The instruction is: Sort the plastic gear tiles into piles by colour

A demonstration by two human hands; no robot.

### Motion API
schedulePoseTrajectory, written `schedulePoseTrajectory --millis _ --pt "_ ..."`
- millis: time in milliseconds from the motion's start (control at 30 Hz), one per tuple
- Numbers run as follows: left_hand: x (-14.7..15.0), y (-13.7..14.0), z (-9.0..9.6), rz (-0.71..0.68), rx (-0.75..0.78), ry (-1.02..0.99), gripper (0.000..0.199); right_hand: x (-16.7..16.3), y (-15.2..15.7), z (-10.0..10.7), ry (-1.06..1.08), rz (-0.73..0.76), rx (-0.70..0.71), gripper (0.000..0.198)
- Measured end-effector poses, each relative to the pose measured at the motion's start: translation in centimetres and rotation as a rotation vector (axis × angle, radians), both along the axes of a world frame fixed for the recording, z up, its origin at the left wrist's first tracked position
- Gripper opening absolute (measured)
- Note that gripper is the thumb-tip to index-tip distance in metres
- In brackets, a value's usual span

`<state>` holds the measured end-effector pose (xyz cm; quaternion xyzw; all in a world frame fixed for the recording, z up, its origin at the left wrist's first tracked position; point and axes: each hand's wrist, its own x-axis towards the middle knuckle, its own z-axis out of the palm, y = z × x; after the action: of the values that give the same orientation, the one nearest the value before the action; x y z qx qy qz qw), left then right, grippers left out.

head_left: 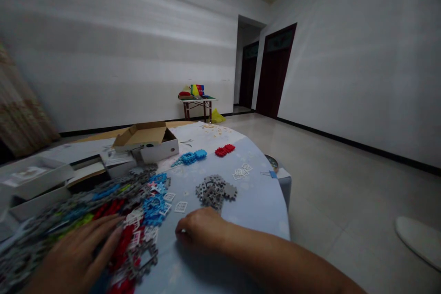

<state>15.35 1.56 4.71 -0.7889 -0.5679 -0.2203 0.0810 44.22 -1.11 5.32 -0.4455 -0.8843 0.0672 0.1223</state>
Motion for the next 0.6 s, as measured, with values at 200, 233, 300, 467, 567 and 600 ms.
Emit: schedulePoseTrajectory --millis 200,233,300,467,567,600 --pt "8.1 -0.2 3.9 -0.127 -0.215 0.023 0.049 0.0 -0.7 -2.1 0.02 0.012 0.066 0.025" --pt "9.4 0.2 3.9 -0.147 -0.238 0.044 0.048 0.0 -0.6 -2.3 0.031 0.01 0.066 0.025" --pt "11.5 1.2 3.6 -0.215 -0.276 0.101 0.044 0.1 -0.6 -2.3 0.044 0.004 0.059 0.024" --pt "14.9 4.0 2.2 -0.347 -0.428 0.249 0.036 0.1 -0.7 -2.1 0.076 0.006 0.021 0.023" --pt "15.5 5.0 2.2 -0.312 -0.494 0.226 0.036 0.3 -0.6 -1.9 0.083 0.022 -0.001 0.023" --pt "15.4 5.3 2.3 -0.291 -0.508 0.205 0.036 0.4 -0.5 -1.9 0.087 0.026 -0.008 0.023"
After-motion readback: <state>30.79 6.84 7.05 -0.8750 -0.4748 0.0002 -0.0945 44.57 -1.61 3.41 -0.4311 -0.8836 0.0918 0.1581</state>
